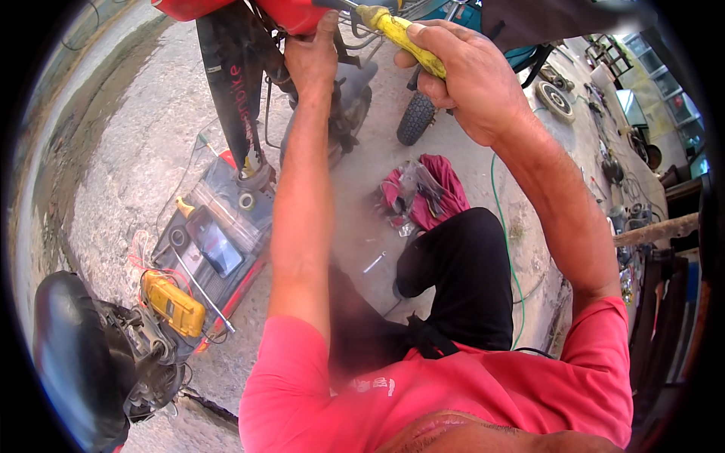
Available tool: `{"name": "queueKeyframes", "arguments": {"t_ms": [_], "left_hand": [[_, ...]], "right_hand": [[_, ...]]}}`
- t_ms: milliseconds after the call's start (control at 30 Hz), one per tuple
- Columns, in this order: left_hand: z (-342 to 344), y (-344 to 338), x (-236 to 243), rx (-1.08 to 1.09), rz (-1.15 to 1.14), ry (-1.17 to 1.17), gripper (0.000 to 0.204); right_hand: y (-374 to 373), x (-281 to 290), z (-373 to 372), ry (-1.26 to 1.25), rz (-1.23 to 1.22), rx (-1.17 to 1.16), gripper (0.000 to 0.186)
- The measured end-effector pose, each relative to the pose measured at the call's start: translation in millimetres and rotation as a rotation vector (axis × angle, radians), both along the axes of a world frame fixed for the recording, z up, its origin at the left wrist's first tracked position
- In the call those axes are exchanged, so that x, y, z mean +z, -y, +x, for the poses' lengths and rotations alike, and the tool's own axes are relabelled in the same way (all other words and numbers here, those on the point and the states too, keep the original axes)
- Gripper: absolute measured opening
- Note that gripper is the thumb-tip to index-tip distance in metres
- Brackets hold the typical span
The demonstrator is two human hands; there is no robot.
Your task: The person uses a screwdriver to tighten or loosen screws on the front frame of a red and black electric bicycle, then moves to the rear to work on the seat and back frame area.
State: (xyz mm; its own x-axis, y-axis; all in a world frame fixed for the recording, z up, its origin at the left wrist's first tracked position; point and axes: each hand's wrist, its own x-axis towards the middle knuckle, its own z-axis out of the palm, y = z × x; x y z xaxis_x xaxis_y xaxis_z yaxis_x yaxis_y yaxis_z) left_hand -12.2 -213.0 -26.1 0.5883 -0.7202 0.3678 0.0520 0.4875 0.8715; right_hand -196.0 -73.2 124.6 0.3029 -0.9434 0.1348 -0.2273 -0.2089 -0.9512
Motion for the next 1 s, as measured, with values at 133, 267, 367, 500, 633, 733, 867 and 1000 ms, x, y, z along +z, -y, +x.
{"name": "queueKeyframes", "arguments": {"t_ms": [133, 267, 367, 500, 633, 733, 867, 1000], "left_hand": [[3, -7, 0, -0.005, 0.016, -0.045, 0.064], [0, -6, 2, 0.015, 0.022, -0.023, 0.063], [-4, -5, 2, 0.001, 0.007, -0.039, 0.063], [0, -5, 1, -0.004, 0.003, -0.049, 0.063], [-1, -5, 2, -0.013, -0.008, -0.065, 0.063], [1, -5, 2, -0.024, -0.015, -0.080, 0.063], [-2, -5, 3, -0.047, -0.040, -0.111, 0.063], [-5, -6, 2, -0.043, -0.073, -0.122, 0.065]], "right_hand": [[6, -1, 6, 0.008, 0.058, -0.013, 0.032], [42, -2, -24, 0.510, 0.635, 0.419, 0.031], [48, -11, -31, 0.643, 0.651, 0.590, 0.039], [15, 19, -11, 0.332, 0.396, 0.304, 0.031], [-7, 16, 1, -0.353, -0.512, -0.011, 0.026], [4, 2, 1, -0.518, -1.079, -0.090, 0.029], [23, -13, -3, -0.492, -1.241, -0.070, 0.030], [40, -2, -14, 0.286, 0.331, 0.133, 0.030]]}}
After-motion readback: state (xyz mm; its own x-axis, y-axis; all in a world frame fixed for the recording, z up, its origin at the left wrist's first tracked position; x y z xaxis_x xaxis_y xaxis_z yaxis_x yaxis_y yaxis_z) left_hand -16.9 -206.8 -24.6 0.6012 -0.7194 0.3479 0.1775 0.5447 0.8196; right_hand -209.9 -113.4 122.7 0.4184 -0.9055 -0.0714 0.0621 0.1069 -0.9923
